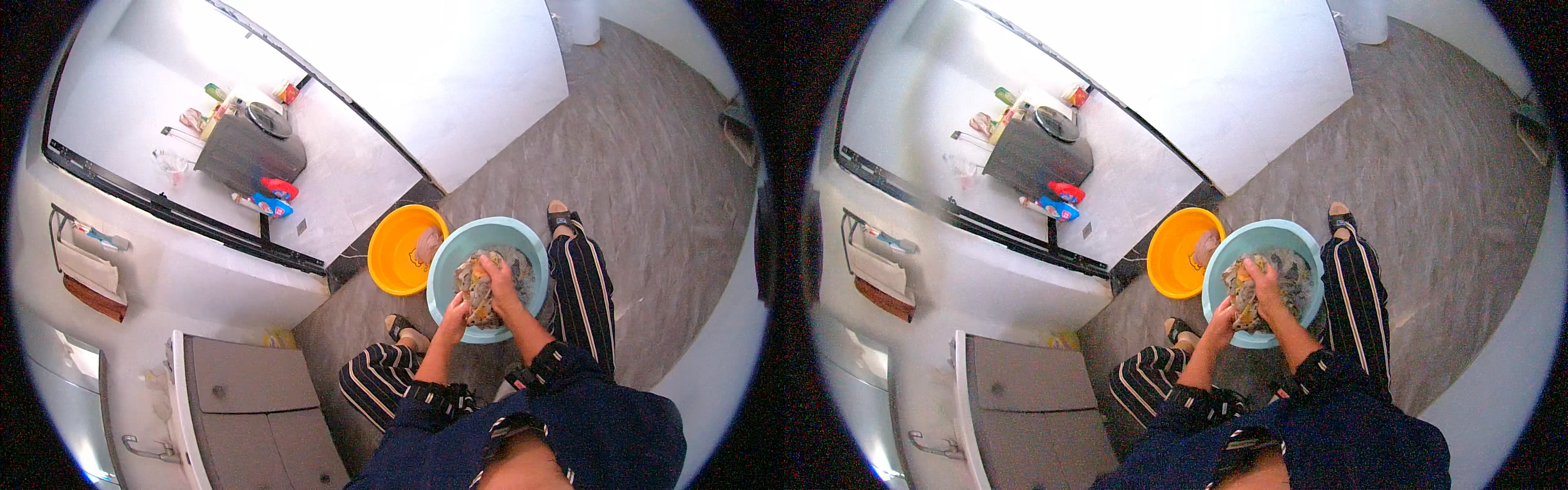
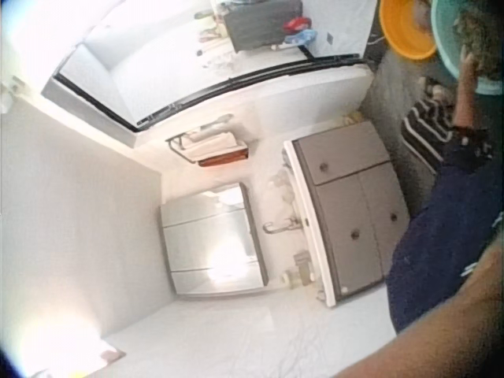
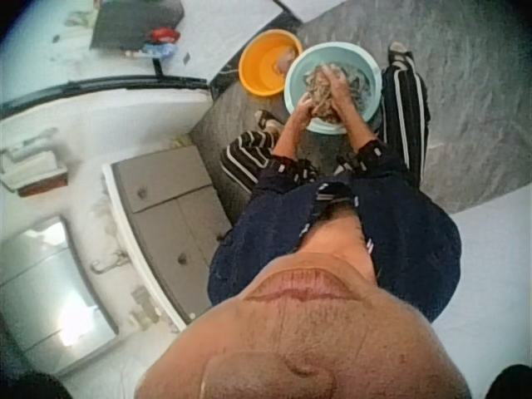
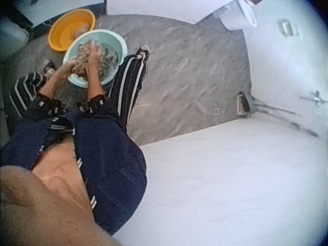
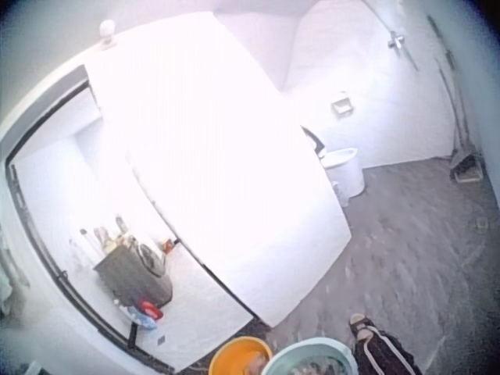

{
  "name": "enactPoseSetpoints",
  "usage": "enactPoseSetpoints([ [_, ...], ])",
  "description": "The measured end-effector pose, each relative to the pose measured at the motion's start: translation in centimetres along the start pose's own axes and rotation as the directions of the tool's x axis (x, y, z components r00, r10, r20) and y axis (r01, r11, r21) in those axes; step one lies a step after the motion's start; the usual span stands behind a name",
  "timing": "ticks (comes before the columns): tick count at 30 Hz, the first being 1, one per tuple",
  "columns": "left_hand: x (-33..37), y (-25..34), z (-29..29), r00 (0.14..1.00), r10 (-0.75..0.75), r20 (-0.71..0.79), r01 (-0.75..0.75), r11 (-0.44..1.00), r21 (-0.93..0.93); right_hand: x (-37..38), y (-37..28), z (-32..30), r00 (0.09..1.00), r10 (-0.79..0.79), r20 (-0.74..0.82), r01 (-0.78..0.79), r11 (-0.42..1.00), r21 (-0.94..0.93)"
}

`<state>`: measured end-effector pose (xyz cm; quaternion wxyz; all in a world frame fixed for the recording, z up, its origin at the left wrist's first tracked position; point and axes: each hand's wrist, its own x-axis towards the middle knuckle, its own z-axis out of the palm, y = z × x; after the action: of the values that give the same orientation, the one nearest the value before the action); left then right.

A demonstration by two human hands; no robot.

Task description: The person washes laundry by hand in a blue basin, scrubbing and wringing out the clothes one at a time before placing them into a yellow basin.

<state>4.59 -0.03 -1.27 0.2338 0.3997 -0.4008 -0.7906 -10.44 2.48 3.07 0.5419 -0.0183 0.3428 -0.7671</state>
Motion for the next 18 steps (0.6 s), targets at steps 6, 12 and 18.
enactPoseSetpoints([
  [6,0.4,0.0,-0.8,0.968,0.059,-0.244,0.0,0.972,0.234,0.2,0.3,-0.5,0.998,-0.041,-0.037,0.038,0.996,-0.078],
  [12,-1.1,4.7,4.4,0.849,0.117,-0.516,-0.074,0.992,0.103,2.6,0.6,-3.2,0.99,-0.118,-0.084,0.073,0.908,-0.413],
  [18,-1.4,6.8,0.8,0.786,0.488,-0.38,-0.425,0.872,0.242,2.1,4.7,-4.4,0.981,-0.147,-0.125,-0.034,0.502,-0.864],
])
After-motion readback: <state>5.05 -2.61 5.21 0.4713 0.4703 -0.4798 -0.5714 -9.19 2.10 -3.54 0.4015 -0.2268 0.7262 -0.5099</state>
